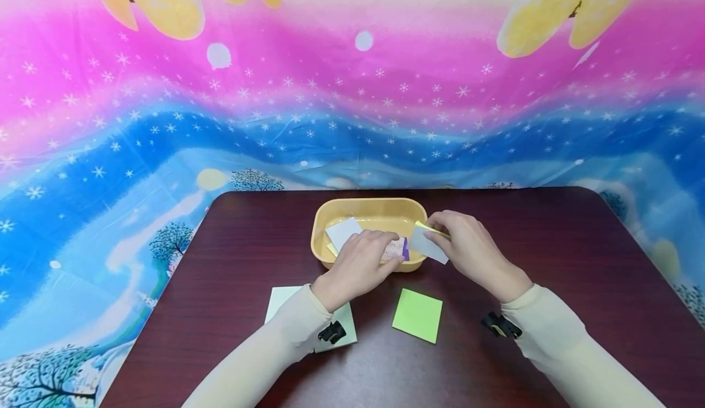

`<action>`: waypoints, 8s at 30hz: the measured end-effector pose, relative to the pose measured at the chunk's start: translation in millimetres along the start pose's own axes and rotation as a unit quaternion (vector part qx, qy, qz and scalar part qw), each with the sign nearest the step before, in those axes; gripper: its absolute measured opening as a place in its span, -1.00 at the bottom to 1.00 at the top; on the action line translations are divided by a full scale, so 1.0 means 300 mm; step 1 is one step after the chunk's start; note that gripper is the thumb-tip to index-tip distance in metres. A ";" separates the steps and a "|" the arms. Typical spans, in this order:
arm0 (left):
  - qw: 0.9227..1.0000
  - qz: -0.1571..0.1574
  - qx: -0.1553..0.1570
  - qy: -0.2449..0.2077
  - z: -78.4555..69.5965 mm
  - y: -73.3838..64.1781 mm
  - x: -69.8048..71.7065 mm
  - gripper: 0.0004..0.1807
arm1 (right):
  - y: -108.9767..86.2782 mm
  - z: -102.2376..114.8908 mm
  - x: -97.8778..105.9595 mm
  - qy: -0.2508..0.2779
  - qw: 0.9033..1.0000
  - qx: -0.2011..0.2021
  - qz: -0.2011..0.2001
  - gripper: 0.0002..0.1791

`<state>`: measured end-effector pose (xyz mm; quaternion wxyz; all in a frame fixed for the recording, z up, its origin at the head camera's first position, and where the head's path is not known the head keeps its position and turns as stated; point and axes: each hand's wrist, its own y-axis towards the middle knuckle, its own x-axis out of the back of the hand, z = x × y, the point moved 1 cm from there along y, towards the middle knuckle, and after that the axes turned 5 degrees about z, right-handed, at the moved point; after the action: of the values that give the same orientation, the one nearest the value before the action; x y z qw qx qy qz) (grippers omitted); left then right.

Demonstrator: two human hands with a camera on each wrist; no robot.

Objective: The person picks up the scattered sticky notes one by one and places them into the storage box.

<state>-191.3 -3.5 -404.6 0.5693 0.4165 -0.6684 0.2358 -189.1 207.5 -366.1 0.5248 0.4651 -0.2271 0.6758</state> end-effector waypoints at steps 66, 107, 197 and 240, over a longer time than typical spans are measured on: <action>0.998 0.001 0.067 -0.015 0.117 0.018 0.011 -0.54 | 0.172 0.025 -0.132 0.019 0.999 0.006 0.029 -0.87; 0.996 0.002 0.088 0.014 0.164 0.016 -0.003 -0.55 | 0.240 -0.016 -0.233 -0.013 0.994 -0.039 0.103 -0.61; 0.997 -0.015 0.069 0.011 0.164 -0.065 0.039 -0.55 | 0.093 0.110 -0.228 0.014 0.998 0.044 0.029 -0.75; 0.996 -0.029 0.089 0.004 0.187 -0.177 0.073 -0.53 | 0.028 0.207 -0.284 0.003 0.994 0.103 0.038 -0.76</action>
<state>-179.2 -82.8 -405.5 0.5390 0.4837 -0.6305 0.2792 -171.2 112.7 -409.7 0.4483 0.5055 -0.1721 0.7168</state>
